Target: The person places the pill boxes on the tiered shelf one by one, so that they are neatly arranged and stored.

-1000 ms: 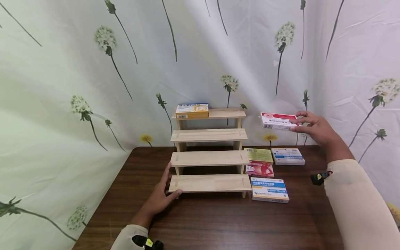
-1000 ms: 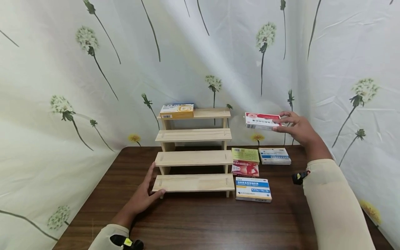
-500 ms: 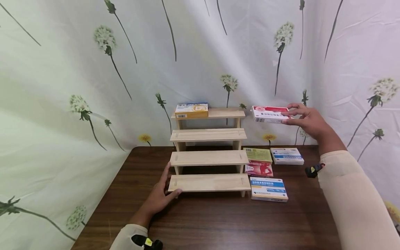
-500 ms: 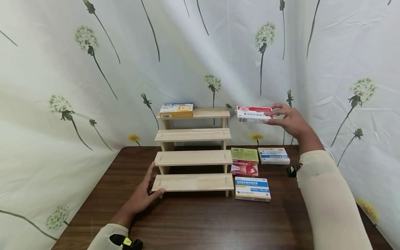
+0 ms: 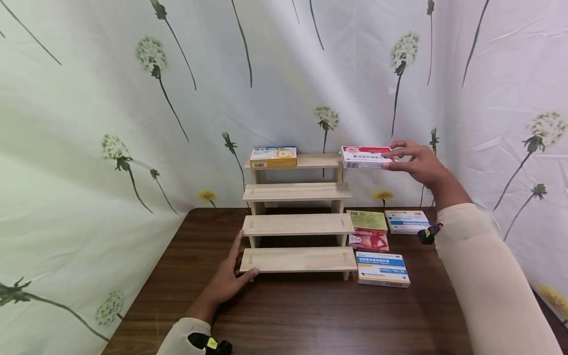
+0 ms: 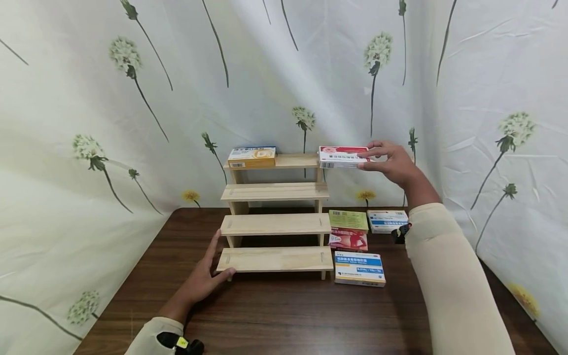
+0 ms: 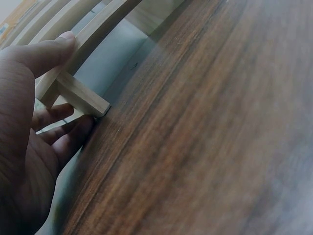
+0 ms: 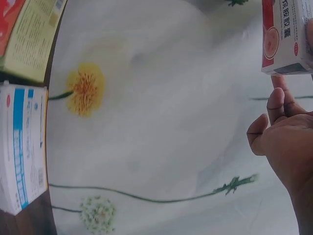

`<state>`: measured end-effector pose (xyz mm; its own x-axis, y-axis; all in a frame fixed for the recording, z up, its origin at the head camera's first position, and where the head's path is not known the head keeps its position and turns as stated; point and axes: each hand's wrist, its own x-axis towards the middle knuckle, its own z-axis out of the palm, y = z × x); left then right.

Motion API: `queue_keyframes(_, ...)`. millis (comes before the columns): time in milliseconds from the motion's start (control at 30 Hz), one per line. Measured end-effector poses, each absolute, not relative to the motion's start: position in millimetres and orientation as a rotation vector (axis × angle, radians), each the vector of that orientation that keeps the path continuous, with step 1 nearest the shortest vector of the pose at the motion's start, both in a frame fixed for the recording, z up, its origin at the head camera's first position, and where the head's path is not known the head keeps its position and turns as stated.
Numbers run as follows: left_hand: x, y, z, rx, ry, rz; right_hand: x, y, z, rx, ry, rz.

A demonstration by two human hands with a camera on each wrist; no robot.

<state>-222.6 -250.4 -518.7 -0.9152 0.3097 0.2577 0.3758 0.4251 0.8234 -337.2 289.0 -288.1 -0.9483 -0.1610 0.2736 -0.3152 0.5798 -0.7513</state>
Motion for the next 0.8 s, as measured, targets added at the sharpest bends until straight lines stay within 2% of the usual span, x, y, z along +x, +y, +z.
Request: queue_keyframes(800, -223.7, -250.1, -517.7, -0.612, -2.593, -1.564, -364.9, 219.8, -301.9, 0.442, -2.580, 1.358)
